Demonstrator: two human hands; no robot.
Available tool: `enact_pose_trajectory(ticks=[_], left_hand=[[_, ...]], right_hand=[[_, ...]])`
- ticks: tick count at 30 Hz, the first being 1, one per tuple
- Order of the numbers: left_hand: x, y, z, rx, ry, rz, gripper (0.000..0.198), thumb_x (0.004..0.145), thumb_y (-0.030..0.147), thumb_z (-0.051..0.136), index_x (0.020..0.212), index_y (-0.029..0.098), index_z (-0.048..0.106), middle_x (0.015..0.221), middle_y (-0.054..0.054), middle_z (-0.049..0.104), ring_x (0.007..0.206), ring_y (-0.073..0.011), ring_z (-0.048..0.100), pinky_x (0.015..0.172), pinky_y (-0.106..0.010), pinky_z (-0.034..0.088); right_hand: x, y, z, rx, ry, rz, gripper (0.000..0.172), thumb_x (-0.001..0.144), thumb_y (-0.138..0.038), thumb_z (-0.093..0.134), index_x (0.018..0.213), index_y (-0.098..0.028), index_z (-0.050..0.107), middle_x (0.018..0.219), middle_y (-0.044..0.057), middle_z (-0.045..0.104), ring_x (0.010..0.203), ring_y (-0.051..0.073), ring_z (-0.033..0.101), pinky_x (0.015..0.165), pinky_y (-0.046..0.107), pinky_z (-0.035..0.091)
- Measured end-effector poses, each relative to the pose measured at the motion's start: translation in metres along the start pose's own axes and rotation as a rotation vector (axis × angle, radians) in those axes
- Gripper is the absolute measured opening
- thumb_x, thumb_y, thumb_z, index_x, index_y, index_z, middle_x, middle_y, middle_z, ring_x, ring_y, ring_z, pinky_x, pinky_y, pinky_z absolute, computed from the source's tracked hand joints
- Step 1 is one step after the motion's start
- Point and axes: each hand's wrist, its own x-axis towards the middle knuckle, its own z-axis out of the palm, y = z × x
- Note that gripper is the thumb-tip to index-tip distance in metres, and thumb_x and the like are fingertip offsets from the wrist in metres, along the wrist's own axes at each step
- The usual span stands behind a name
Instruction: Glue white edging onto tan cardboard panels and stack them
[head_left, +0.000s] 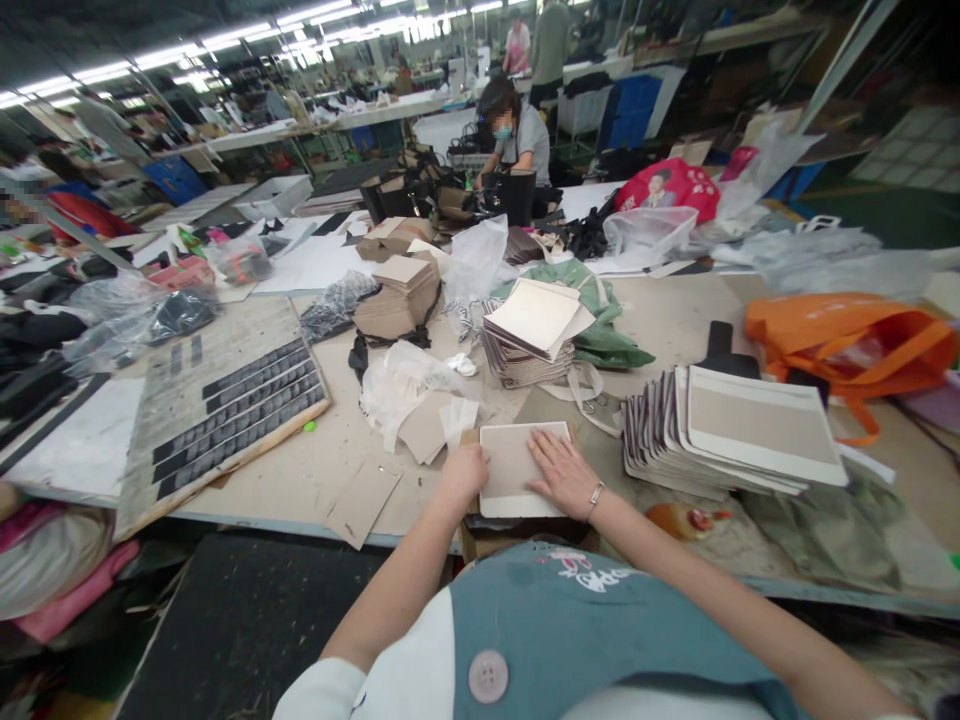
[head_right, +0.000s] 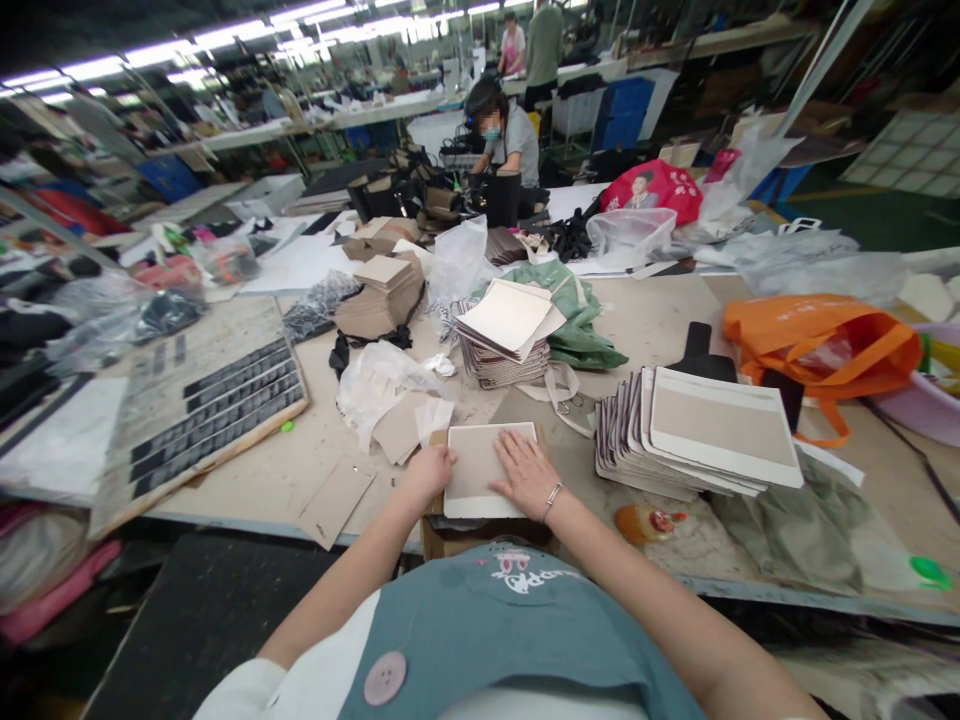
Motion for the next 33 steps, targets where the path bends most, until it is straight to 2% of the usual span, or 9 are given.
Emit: enact_pose_trajectory(ticks=[3, 7, 15, 17, 19, 21, 23, 26, 33], left_hand=[[-0.001, 0.001, 0.003, -0.003, 0.024, -0.022, 0.022, 0.088, 0.028, 0.041, 0.09, 0.014, 0.059, 0.092, -0.012, 0.066, 0.089, -0.0221, 0.063, 0.075, -0.03, 0.046], [-0.011, 0.007, 0.006, 0.009, 0.097, -0.058, 0.026, 0.09, 0.03, 0.037, 0.097, 0.014, 0.056, 0.097, -0.013, 0.062, 0.089, -0.0237, 0.062, 0.074, -0.033, 0.046], [-0.032, 0.019, 0.0, 0.019, 0.387, -0.058, 0.031, 0.083, 0.04, 0.051, 0.101, 0.015, 0.051, 0.098, -0.011, 0.057, 0.09, -0.0235, 0.057, 0.077, -0.032, 0.046], [-0.033, 0.029, 0.0, -0.009, 0.402, 0.043, 0.038, 0.084, 0.042, 0.049, 0.108, 0.014, 0.05, 0.105, -0.013, 0.057, 0.097, -0.0246, 0.056, 0.082, -0.034, 0.045], [-0.032, 0.044, 0.006, -0.018, 0.393, 0.252, 0.048, 0.086, 0.045, 0.044, 0.122, 0.012, 0.045, 0.121, -0.016, 0.052, 0.111, -0.0259, 0.05, 0.092, -0.036, 0.041], [-0.03, 0.058, 0.016, 0.003, 0.374, 0.461, 0.059, 0.088, 0.05, 0.037, 0.134, 0.012, 0.035, 0.138, -0.016, 0.039, 0.127, -0.0264, 0.037, 0.103, -0.038, 0.032], [-0.027, 0.066, 0.025, 0.04, 0.361, 0.568, 0.067, 0.089, 0.055, 0.029, 0.139, 0.011, 0.027, 0.146, -0.015, 0.027, 0.136, -0.0265, 0.022, 0.109, -0.042, 0.022], [-0.021, 0.056, 0.034, 0.08, 0.355, 0.551, 0.074, 0.087, 0.062, 0.022, 0.139, 0.01, 0.028, 0.148, -0.017, 0.022, 0.138, -0.0276, 0.013, 0.11, -0.047, 0.016], [-0.014, 0.018, 0.037, 0.096, 0.352, 0.476, 0.081, 0.081, 0.065, 0.038, 0.14, 0.01, 0.025, 0.149, -0.021, 0.013, 0.139, -0.0306, 0.009, 0.11, -0.047, 0.018]], right_hand=[[-0.011, 0.018, 0.0, -0.055, 0.032, 0.104, 0.071, 0.087, -0.054, 0.038, 0.142, -0.01, 0.027, 0.149, 0.014, 0.015, 0.137, 0.027, 0.006, 0.108, 0.05, 0.018], [-0.016, 0.022, 0.002, -0.083, 0.043, 0.126, 0.072, 0.087, -0.055, 0.034, 0.142, -0.009, 0.026, 0.149, 0.014, 0.013, 0.138, 0.026, 0.003, 0.108, 0.05, 0.019], [-0.014, 0.018, 0.006, -0.111, 0.045, 0.158, 0.073, 0.088, -0.057, 0.03, 0.141, -0.007, 0.029, 0.149, 0.013, 0.015, 0.138, 0.026, 0.003, 0.108, 0.048, 0.019], [-0.014, 0.017, 0.006, -0.133, 0.037, 0.156, 0.073, 0.088, -0.057, 0.029, 0.14, -0.006, 0.03, 0.149, 0.013, 0.015, 0.137, 0.027, 0.005, 0.108, 0.048, 0.02], [-0.014, 0.017, 0.005, -0.152, 0.028, 0.149, 0.072, 0.088, -0.056, 0.03, 0.14, -0.005, 0.03, 0.149, 0.013, 0.015, 0.137, 0.027, 0.006, 0.108, 0.047, 0.021], [-0.015, 0.018, 0.005, -0.165, 0.025, 0.136, 0.068, 0.089, -0.051, 0.03, 0.14, -0.006, 0.03, 0.149, 0.013, 0.014, 0.137, 0.027, 0.006, 0.107, 0.047, 0.022], [-0.017, 0.018, 0.006, -0.171, 0.03, 0.129, 0.065, 0.09, -0.048, 0.031, 0.14, -0.006, 0.03, 0.149, 0.013, 0.013, 0.138, 0.026, 0.005, 0.107, 0.047, 0.022], [-0.017, 0.018, 0.008, -0.162, 0.041, 0.131, 0.067, 0.089, -0.05, 0.031, 0.141, -0.007, 0.028, 0.149, 0.013, 0.013, 0.138, 0.025, 0.004, 0.108, 0.047, 0.021], [-0.018, 0.02, 0.007, -0.086, 0.04, 0.133, 0.07, 0.088, -0.053, 0.034, 0.142, -0.007, 0.026, 0.149, 0.013, 0.014, 0.138, 0.025, 0.006, 0.108, 0.049, 0.021]])
